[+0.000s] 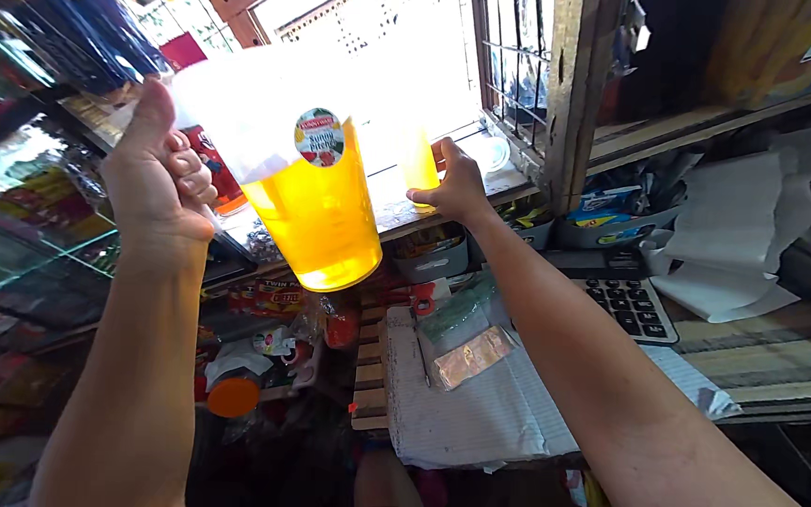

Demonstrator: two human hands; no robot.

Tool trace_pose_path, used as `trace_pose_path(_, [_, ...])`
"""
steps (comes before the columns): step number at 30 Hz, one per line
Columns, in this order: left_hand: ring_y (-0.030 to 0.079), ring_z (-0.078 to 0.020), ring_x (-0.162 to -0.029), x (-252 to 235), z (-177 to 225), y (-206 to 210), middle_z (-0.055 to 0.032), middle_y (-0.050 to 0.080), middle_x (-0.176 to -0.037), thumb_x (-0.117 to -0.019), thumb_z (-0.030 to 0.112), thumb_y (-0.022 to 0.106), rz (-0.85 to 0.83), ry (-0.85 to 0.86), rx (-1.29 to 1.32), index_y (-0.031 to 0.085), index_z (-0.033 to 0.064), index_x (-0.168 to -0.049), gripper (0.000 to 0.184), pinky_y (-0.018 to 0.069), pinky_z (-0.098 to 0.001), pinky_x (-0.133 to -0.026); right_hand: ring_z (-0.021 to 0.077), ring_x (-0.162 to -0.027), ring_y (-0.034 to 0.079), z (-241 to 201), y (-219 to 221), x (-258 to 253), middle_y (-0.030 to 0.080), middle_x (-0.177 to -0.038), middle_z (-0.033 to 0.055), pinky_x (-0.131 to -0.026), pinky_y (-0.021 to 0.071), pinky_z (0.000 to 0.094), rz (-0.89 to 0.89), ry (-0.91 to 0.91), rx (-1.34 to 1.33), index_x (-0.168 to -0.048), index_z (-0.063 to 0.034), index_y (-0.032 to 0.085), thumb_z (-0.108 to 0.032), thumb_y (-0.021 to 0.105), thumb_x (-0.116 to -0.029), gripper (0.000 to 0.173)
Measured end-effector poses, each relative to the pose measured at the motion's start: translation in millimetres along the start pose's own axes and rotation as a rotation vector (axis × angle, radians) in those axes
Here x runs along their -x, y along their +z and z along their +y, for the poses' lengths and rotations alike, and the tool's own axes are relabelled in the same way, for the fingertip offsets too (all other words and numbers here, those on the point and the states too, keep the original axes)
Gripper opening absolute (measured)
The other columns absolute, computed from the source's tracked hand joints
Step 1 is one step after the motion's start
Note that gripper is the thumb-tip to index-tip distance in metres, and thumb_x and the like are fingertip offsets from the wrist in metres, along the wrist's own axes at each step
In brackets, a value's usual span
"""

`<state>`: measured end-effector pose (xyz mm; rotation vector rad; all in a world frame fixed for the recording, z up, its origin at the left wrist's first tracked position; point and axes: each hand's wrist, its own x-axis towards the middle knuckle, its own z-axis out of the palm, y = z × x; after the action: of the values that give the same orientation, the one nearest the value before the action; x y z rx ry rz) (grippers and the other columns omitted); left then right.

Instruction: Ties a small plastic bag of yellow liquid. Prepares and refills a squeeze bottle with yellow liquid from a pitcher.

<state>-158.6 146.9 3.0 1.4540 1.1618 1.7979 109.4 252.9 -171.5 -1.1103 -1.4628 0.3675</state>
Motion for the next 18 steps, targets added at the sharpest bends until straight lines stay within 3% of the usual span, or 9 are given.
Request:
trace_pose_path(6, [0.034,0.0019,-0.038,-24.3,-14.3,12.6,0.0123,0.035,-0.049,-0.1062,0.039,0.054,0.126,0.136,0.045,0.041,0.0244,-0.069,0.042,0.0297,-0.0134,-0.037,0.0301,-0.108,0.067,-0.7,-0.7,0.7,0.065,-0.121,0.0171,-0.093,0.0546,0.0519,-0.005,-0.010,-0.004,-0.126,-0.0025,0.057,-0.019,0.092,-0.0696,0.069])
trace_pose_path(13, [0.033,-0.0032,-0.039,-47.7,-71.8,36.8,0.0098,0.031,-0.048,-0.1017,0.042,0.062,0.257,0.210,0.075,0.039,0.0228,-0.064,0.048,0.0307,-0.0206,-0.039,0.0305,-0.107,0.066,-0.8,-0.4,1.4,0.066,-0.117,0.0179,-0.091,0.0544,0.0519,0.011,-0.031,-0.001,-0.126,-0.0010,0.058,-0.019,0.092,-0.0690,0.069])
trace_pose_path(18, [0.042,-0.0064,-0.050,-65.6,-91.1,37.2,0.0072,0.041,-0.062,-0.0989,0.048,0.064,0.285,0.268,-0.063,0.052,0.0175,-0.077,0.040,0.0391,-0.0255,-0.049,0.0307,-0.106,0.066,-1.6,0.7,1.4,0.063,-0.120,0.0192,-0.091,0.0548,0.0506,-0.004,-0.014,0.006,-0.128,-0.0006,0.056,-0.018,0.092,-0.0692,0.071])
